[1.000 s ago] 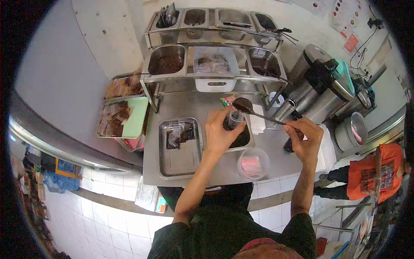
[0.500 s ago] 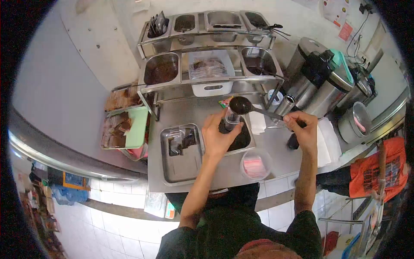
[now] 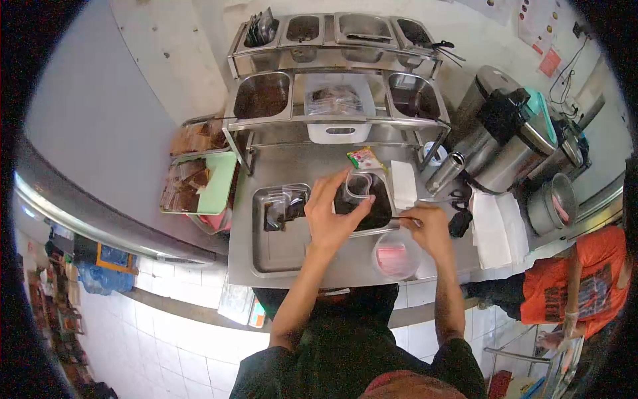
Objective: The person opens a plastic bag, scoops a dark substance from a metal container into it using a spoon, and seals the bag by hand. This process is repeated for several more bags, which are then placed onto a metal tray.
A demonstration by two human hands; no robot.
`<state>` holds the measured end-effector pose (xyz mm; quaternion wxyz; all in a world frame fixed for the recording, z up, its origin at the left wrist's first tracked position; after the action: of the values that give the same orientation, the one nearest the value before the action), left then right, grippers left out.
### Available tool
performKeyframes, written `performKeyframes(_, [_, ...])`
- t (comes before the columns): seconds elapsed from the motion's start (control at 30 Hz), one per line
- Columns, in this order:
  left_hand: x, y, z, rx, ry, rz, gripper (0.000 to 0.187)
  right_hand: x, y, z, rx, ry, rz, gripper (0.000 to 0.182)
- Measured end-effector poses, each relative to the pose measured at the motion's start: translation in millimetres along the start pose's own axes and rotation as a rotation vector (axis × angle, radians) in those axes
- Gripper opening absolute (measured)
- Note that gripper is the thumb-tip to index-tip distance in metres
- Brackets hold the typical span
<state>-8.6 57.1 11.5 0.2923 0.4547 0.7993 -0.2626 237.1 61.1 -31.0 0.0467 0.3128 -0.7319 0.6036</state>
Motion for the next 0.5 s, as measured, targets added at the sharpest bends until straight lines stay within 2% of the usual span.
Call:
performKeyframes(0.1, [-8,-2,1,0.008,-0.015,-0.005,0.059,49,-19,-10,-0.357,-0.234,0.049,0.042])
performKeyframes(0.2, [-18,-2,3,0.036,-0.055,-0.014,0.057,79,-14,-19,-0.457,-0.208,-0.189,0.052])
performKeyframes(0.3, [-22,0,10,0.029,-0.071,0.003,0.061,109,-5,-26,-0.539,-0.159,-0.376,0.049])
performKeyframes(0.33, [-22,-1,13,0.028,-0.097,0.018,0.063,109,3,-27,-0.595,-0.182,-0.43,0.038])
performKeyframes(0.37, [-21,-3,15,0.023,-0.121,0.032,0.065,106,8,-28,-0.591,-0.176,-0.516,0.035])
performKeyframes(0.47, [-10,-7,18,-0.013,-0.117,0.157,0.055,103,11,-32,-0.559,-0.164,-0.697,0.025])
performKeyframes(0.5, [-8,-7,18,-0.017,-0.197,0.251,0.047,106,4,-32,-0.54,-0.148,-0.708,0.022])
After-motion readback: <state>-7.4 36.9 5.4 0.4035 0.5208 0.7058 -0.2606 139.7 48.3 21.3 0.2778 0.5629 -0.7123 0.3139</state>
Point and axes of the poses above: each hand's wrist, its own z-axis away from the middle knuckle, its own y-axis out of the palm, x = y × z, the point moved 5 cm from there along -z, towards the middle knuckle, and after that the axes turned 2 degrees about -y, right-handed, at the moved point
